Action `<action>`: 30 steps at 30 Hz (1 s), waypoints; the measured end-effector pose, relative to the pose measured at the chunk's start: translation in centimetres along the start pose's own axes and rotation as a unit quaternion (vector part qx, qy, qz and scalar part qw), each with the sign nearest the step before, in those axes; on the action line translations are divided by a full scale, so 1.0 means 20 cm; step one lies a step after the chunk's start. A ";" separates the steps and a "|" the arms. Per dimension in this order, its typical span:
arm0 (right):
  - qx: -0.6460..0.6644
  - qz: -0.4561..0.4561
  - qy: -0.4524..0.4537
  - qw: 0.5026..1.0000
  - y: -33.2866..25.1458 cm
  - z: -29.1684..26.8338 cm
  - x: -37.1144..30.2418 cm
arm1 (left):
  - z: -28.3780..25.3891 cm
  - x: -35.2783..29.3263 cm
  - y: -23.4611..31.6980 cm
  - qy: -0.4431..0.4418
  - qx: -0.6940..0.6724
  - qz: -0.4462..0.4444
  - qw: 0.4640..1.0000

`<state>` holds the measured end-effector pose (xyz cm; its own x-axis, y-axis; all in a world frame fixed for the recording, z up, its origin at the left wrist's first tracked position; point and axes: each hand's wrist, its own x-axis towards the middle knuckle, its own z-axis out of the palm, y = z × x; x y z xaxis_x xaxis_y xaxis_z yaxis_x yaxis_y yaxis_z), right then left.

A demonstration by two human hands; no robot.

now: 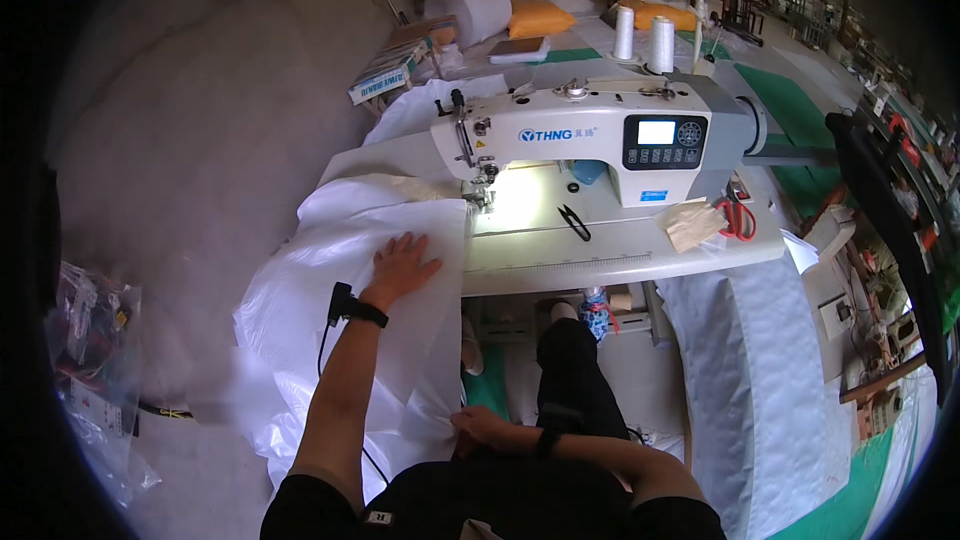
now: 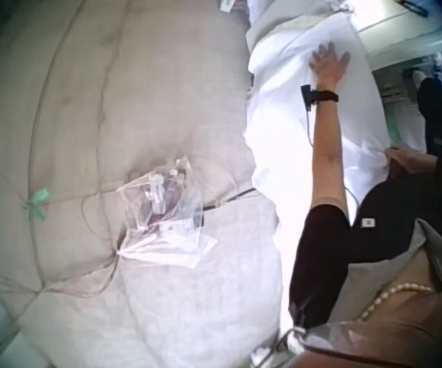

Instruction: Sewing and folding large white plastic or synthetic fabric sheets using an industrial sewing machine.

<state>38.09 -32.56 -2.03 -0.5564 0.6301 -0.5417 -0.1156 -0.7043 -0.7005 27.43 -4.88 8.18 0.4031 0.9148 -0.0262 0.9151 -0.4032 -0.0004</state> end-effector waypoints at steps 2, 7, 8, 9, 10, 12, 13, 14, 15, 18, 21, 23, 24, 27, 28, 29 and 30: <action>0.037 -0.020 0.009 0.999 0.01 -0.03 0.00 | -0.02 0.07 -0.02 -0.046 -0.053 0.029 0.997; -0.102 -0.023 -0.090 0.990 0.02 -0.08 0.03 | -0.02 0.24 -0.02 0.251 -0.023 0.103 0.962; -0.122 -0.006 -0.111 0.986 0.02 -0.08 0.04 | -0.01 0.27 -0.01 0.314 0.025 0.136 0.939; -0.123 -0.011 -0.097 0.988 0.03 -0.08 0.04 | -0.02 0.31 -0.01 0.347 0.022 0.141 0.927; -0.121 -0.008 -0.093 0.988 0.04 -0.08 0.04 | -0.02 0.35 -0.01 0.245 -0.006 0.141 0.959; -0.116 -0.004 -0.088 0.989 0.06 -0.08 0.05 | -0.03 0.42 -0.02 0.138 -0.035 0.142 0.980; -0.131 0.007 -0.096 0.987 0.06 -0.09 0.06 | -0.04 0.45 -0.03 0.120 -0.060 0.174 0.976; -0.146 0.038 -0.086 0.985 0.06 -0.09 0.06 | -0.05 0.47 -0.04 0.103 -0.085 0.205 0.970; -0.142 0.022 -0.104 0.984 0.06 -0.10 0.06 | -0.06 0.48 -0.06 0.099 -0.087 0.205 0.970; -0.207 -0.022 -0.109 0.972 -0.01 -0.16 0.04 | -0.13 0.46 -0.12 0.085 -0.311 0.222 0.920; -0.108 -0.096 -0.036 0.989 -0.20 -0.26 0.00 | -0.27 0.35 -0.17 0.090 -0.381 0.249 0.886; -0.013 -0.190 0.045 0.981 -0.35 -0.31 -0.02 | -0.37 0.26 -0.19 0.066 -0.362 0.212 0.905; -0.064 -0.229 0.130 0.963 -0.44 -0.33 -0.03 | -0.41 0.22 -0.19 0.082 -0.366 0.219 0.901; -0.180 -0.406 0.274 0.853 -0.70 -0.32 0.03 | -0.52 0.14 -0.19 0.095 -0.384 0.215 0.893; -0.160 -0.465 0.299 0.818 -0.77 -0.31 0.07 | -0.54 0.12 -0.19 0.080 -0.402 0.206 0.889; -0.151 -0.452 0.293 0.829 -0.83 -0.30 0.12 | -0.55 0.11 -0.20 0.091 -0.398 0.208 0.889; -0.119 -0.475 0.235 0.840 -0.88 -0.29 0.17 | -0.56 0.11 -0.21 0.086 -0.396 0.218 0.888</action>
<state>43.04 -16.08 5.67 0.0865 0.9696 0.2288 -0.1255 0.2384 -0.9630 24.56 -0.97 19.24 0.6543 0.6937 0.3010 0.3660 -0.6388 0.6768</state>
